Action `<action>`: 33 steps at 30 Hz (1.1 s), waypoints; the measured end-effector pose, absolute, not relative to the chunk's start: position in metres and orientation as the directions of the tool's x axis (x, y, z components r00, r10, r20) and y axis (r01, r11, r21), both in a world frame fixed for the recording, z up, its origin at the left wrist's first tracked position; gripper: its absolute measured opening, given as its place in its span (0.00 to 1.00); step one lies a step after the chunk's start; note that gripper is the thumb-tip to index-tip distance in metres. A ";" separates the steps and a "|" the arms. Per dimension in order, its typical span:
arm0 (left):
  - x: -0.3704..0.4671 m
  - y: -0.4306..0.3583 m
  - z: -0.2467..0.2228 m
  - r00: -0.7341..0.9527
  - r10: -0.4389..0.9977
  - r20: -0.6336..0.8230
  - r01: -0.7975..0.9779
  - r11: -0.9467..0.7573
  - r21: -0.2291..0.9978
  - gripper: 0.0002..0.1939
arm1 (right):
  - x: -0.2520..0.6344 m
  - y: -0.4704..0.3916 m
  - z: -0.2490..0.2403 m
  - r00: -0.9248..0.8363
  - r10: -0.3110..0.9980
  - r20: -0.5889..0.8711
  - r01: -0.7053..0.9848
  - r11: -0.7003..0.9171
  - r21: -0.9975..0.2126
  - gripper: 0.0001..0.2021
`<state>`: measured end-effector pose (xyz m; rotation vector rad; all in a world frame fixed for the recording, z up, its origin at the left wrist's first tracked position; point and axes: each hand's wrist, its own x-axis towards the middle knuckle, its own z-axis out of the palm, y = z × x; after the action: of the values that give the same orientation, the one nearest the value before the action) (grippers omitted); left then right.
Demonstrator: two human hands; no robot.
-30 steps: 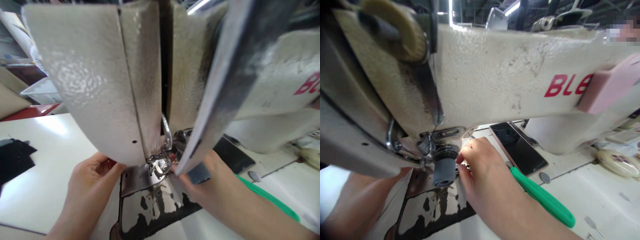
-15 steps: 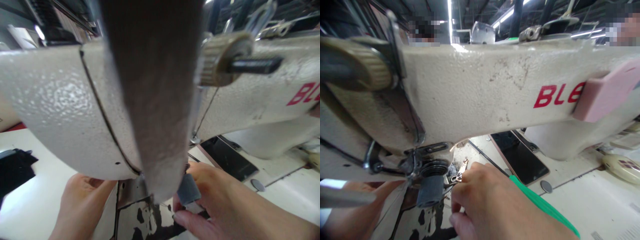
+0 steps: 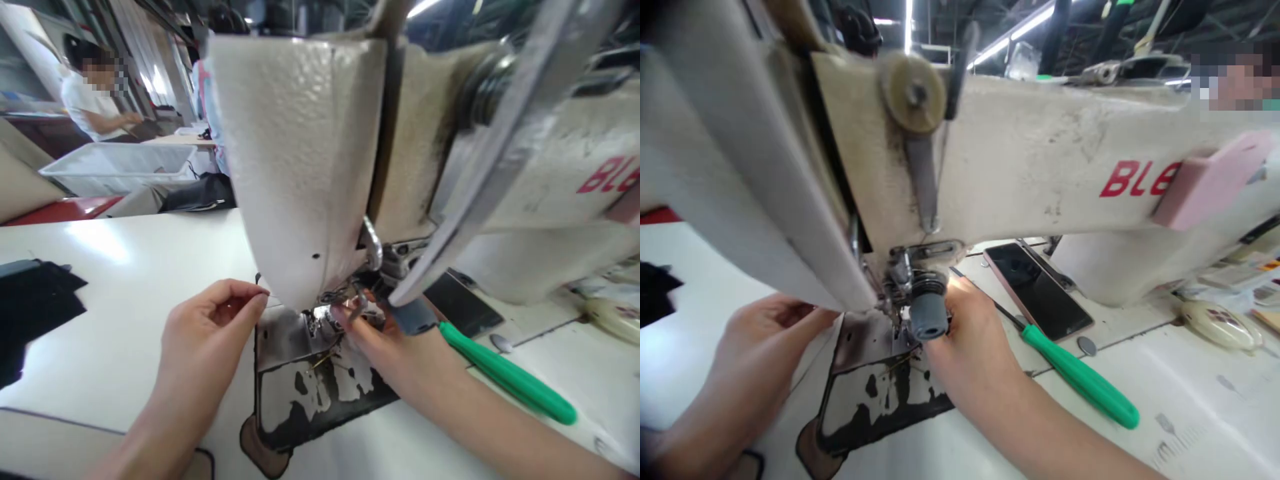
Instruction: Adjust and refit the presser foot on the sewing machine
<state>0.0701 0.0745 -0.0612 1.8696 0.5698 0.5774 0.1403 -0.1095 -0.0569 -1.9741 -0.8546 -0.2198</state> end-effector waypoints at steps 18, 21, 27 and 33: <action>0.071 0.074 -0.062 0.793 0.600 0.107 0.084 -0.280 0.956 0.04 | 0.133 -0.097 -0.063 0.908 0.404 0.109 0.250 -0.316 -0.915 0.08; 0.071 0.074 -0.061 0.793 0.603 0.088 0.104 -0.277 0.955 0.03 | 0.133 -0.097 -0.063 0.925 0.365 0.105 0.252 -0.382 -0.889 0.09; 0.073 0.073 -0.062 0.788 0.604 0.118 0.071 -0.279 0.958 0.03 | 0.139 -0.095 -0.068 0.933 0.336 0.125 0.250 -0.360 -0.899 0.12; 0.071 0.076 -0.069 0.802 0.584 0.124 0.055 -0.280 0.958 0.04 | 0.137 -0.090 -0.064 0.937 0.325 0.127 0.221 -0.270 -0.937 0.11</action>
<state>0.0714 0.0757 -0.0687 1.8009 0.4925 0.5537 0.1368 -0.0898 -0.0642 -1.8599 -0.4014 0.1052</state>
